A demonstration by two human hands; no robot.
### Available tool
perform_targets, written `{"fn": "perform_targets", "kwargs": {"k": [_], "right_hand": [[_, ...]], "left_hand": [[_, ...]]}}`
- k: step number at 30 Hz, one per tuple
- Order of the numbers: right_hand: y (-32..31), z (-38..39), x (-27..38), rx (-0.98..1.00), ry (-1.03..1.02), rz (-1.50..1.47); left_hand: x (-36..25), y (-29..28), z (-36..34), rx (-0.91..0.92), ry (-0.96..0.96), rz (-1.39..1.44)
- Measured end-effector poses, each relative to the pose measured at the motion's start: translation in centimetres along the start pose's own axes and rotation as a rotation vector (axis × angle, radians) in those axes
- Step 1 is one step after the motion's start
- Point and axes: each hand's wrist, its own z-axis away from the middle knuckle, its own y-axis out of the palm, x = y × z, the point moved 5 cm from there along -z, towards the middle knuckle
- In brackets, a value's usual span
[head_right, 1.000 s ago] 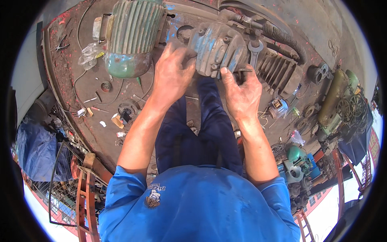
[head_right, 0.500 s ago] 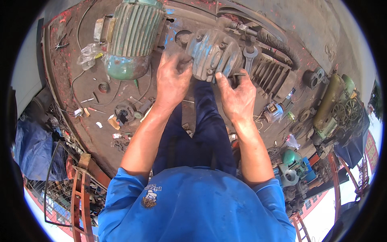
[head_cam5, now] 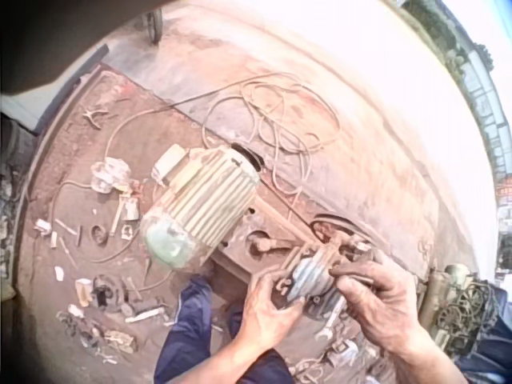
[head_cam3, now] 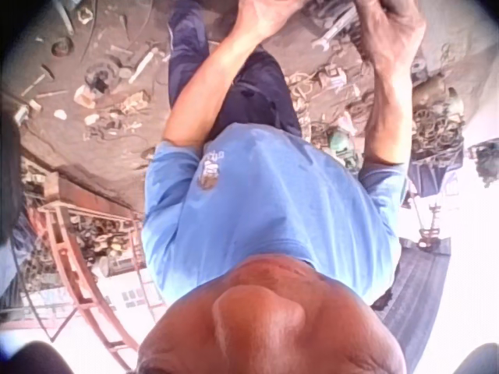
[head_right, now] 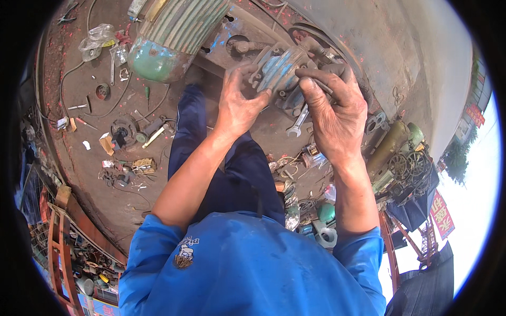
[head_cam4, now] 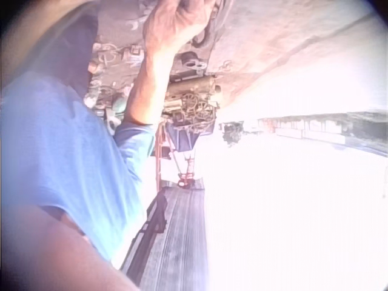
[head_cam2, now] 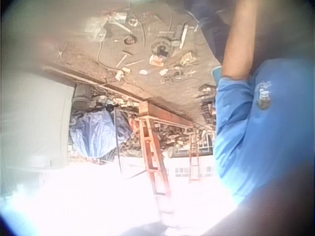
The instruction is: The person disassembles a small engine component, removes a cover, and uses a metal tool to scrape residue from the mating surfaces. They then compare the cleaned cover with another similar part.
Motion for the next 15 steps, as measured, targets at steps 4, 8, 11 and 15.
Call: {"fn": "perform_targets", "kwargs": {"k": [4, 8, 11, 15], "right_hand": [[3.9, -3.9, 0.1, 0.242, 0.05, 0.032], [7.1, -5.3, 0.6, 0.305, -0.235, 0.324], [8.4, -5.4, -0.5, 0.361, -0.191, 0.278], [9.2, -4.7, -0.8, 0.356, -0.348, 0.388]], "left_hand": [[0.1, -0.5, -0.1, 0.004, -0.016, 0.102], [0.5, -0.9, -0.2, -0.041, -0.003, 0.196], [0.7, -0.8, -0.3, -0.036, 0.003, 0.226], [1.3, -0.5, -0.3, -0.045, -0.036, 0.256]]}}
